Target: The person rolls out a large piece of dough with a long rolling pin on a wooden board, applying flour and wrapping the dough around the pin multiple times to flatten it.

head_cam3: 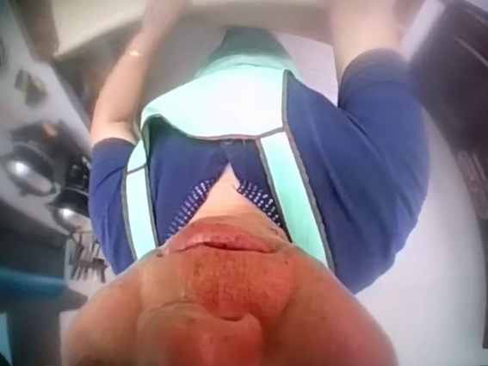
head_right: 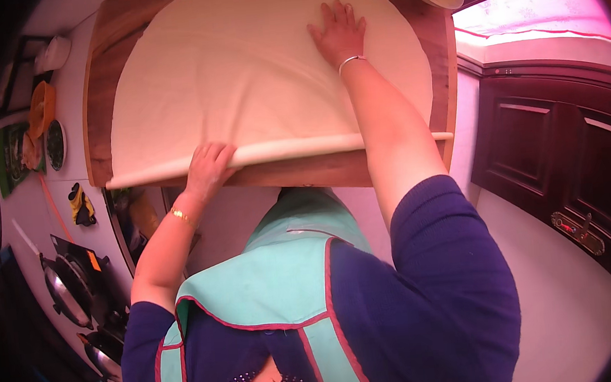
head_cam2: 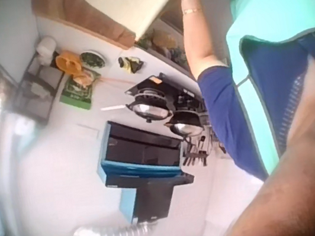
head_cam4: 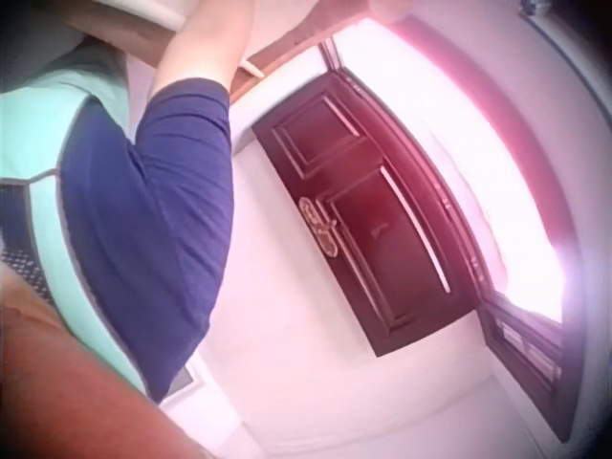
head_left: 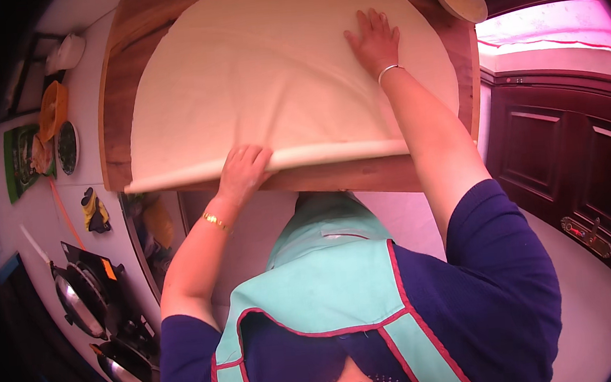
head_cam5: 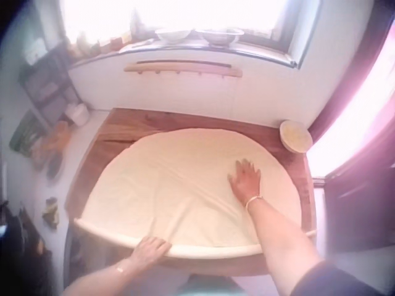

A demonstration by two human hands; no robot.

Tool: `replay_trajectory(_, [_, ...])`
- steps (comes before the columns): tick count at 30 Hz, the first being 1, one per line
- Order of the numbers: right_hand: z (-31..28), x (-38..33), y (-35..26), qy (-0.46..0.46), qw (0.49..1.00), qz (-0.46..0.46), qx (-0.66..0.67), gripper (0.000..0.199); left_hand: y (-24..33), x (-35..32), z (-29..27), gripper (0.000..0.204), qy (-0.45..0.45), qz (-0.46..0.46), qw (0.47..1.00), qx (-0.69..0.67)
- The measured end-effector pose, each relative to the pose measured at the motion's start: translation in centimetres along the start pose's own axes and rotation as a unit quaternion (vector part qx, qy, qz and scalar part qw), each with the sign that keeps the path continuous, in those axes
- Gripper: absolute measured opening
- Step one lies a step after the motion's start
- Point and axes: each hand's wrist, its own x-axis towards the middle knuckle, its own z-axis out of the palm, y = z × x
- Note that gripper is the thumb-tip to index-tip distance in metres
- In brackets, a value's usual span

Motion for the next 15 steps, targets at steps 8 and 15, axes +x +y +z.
replay_trajectory(8, [-0.8, 0.4, -0.3, -0.009, 1.000, -0.015, -0.022, 0.060, -3.7, 4.0, -1.8, 0.048, 0.136, -0.011, 0.988, 0.068])
replay_trajectory(15, [-5.8, -10.8, -5.6, -0.052, 0.913, -0.346, 0.209, 0.040, -10.1, 6.8, -1.9, 0.058, 0.186, -0.315, 0.930, 0.045])
